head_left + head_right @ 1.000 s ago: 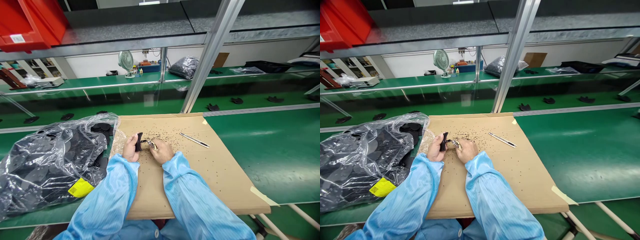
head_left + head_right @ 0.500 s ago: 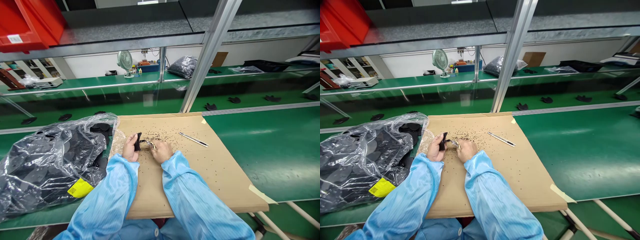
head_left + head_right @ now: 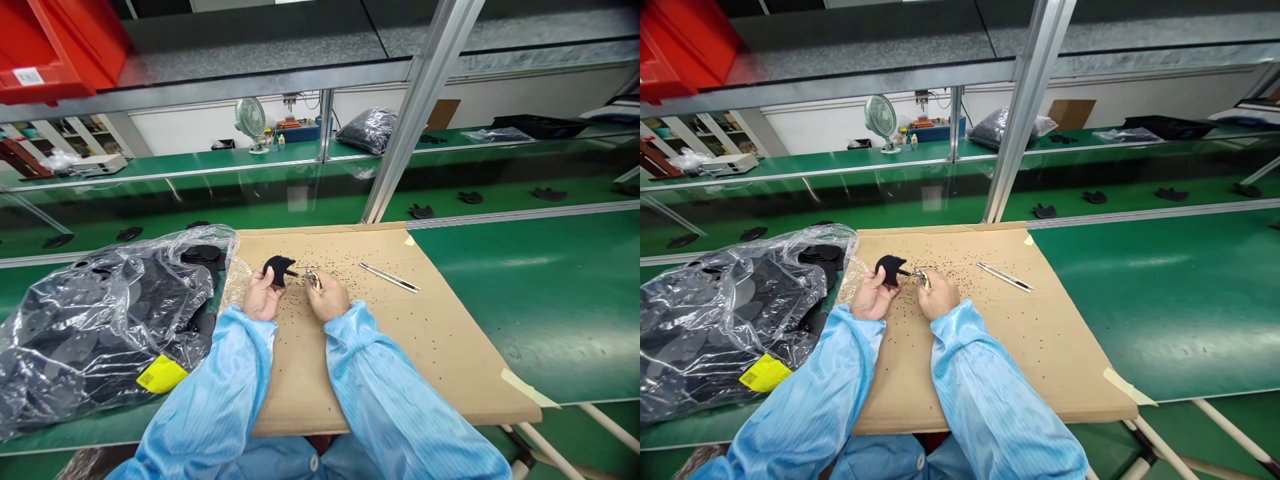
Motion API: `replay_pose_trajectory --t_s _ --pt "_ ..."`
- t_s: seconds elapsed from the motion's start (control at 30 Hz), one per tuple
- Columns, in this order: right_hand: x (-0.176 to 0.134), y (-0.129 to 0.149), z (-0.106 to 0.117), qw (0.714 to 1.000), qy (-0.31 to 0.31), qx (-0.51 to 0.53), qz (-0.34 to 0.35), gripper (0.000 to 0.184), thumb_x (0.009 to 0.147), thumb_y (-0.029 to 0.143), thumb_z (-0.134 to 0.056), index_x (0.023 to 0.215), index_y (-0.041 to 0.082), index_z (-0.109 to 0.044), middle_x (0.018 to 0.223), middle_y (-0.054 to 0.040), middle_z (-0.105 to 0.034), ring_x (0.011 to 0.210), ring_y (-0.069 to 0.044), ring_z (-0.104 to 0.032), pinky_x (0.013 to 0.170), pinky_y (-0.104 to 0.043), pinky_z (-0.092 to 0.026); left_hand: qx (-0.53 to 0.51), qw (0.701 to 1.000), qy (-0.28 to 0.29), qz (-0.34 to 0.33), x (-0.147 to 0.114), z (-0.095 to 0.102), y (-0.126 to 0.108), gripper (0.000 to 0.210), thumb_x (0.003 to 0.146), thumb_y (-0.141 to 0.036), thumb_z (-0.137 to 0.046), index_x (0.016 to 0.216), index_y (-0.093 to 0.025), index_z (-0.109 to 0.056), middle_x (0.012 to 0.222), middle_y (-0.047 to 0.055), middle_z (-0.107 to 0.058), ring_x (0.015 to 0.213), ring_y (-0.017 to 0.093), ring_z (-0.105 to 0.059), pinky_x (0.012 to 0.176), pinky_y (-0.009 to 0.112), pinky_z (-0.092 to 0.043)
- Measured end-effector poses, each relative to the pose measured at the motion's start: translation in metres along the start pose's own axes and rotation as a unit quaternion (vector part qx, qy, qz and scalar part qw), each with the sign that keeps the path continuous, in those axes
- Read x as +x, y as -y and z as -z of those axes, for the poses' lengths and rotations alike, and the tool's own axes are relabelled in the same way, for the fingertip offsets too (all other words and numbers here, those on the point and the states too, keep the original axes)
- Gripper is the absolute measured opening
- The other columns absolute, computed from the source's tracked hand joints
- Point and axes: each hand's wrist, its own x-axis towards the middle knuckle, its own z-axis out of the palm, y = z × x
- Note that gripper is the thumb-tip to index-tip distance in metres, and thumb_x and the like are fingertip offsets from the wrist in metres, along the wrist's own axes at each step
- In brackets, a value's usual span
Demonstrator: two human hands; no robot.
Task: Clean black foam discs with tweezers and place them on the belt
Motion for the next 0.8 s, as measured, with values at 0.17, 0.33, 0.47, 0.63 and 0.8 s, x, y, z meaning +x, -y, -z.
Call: replay_pose_trajectory --t_s 0.17,0.33,0.47,0.63,0.8 --pt "0.000 0.003 0.003 0.999 0.024 -0.022 -0.007 0.018 0.085 0.027 -0.046 0.087 0.023 -0.064 0.083 -0.0024 -0.068 0.076 -0.017 -0.059 0.065 -0.024 -0.037 0.021 1.000 0.000 -0.008 -0.003 -0.002 0.001 0.026 0.077 -0.026 -0.069 0.098 -0.020 -0.054 0.085 0.002 -0.066 0.067 0.014 -0.063 0.054 0.023 -0.049" --pt "-0.001 0.005 0.005 0.998 0.048 -0.042 0.000 0.019 0.087 0.026 -0.044 0.087 0.022 -0.063 0.086 -0.0026 -0.068 0.078 -0.017 -0.059 0.067 -0.024 -0.037 0.011 0.998 -0.041 0.045 -0.002 -0.004 -0.003 0.015 0.073 -0.011 -0.066 0.081 -0.014 -0.054 0.069 0.000 -0.058 0.053 0.009 -0.054 0.044 0.019 -0.040" --pt "-0.002 0.006 0.004 0.997 0.055 -0.050 0.009 0.019 0.087 0.025 -0.044 0.090 0.021 -0.062 0.087 -0.0039 -0.068 0.082 -0.018 -0.059 0.071 -0.025 -0.038 -0.006 0.994 -0.054 0.094 -0.002 -0.005 -0.007 0.007 0.077 -0.010 -0.061 0.083 -0.012 -0.058 0.067 0.003 -0.058 0.056 0.010 -0.054 0.043 0.020 -0.038" --pt "-0.003 0.009 0.004 0.993 0.084 -0.074 0.040 0.018 0.086 0.023 -0.044 0.090 0.021 -0.062 0.088 -0.0049 -0.067 0.083 -0.018 -0.059 0.070 -0.025 -0.038 -0.044 0.993 -0.032 0.101 -0.003 -0.004 -0.006 0.008 0.080 -0.014 -0.063 0.082 -0.015 -0.055 0.068 0.001 -0.057 0.054 0.009 -0.051 0.042 0.019 -0.035" --pt "-0.005 0.011 0.002 0.986 0.114 -0.101 0.072 0.018 0.085 0.024 -0.046 0.094 0.022 -0.061 0.094 -0.0037 -0.067 0.086 -0.018 -0.060 0.070 -0.026 -0.038 -0.041 0.986 -0.004 0.159 -0.005 -0.003 -0.005 0.008 0.086 -0.016 -0.057 0.079 -0.012 -0.056 0.063 0.001 -0.051 0.052 0.007 -0.047 0.041 0.016 -0.032"
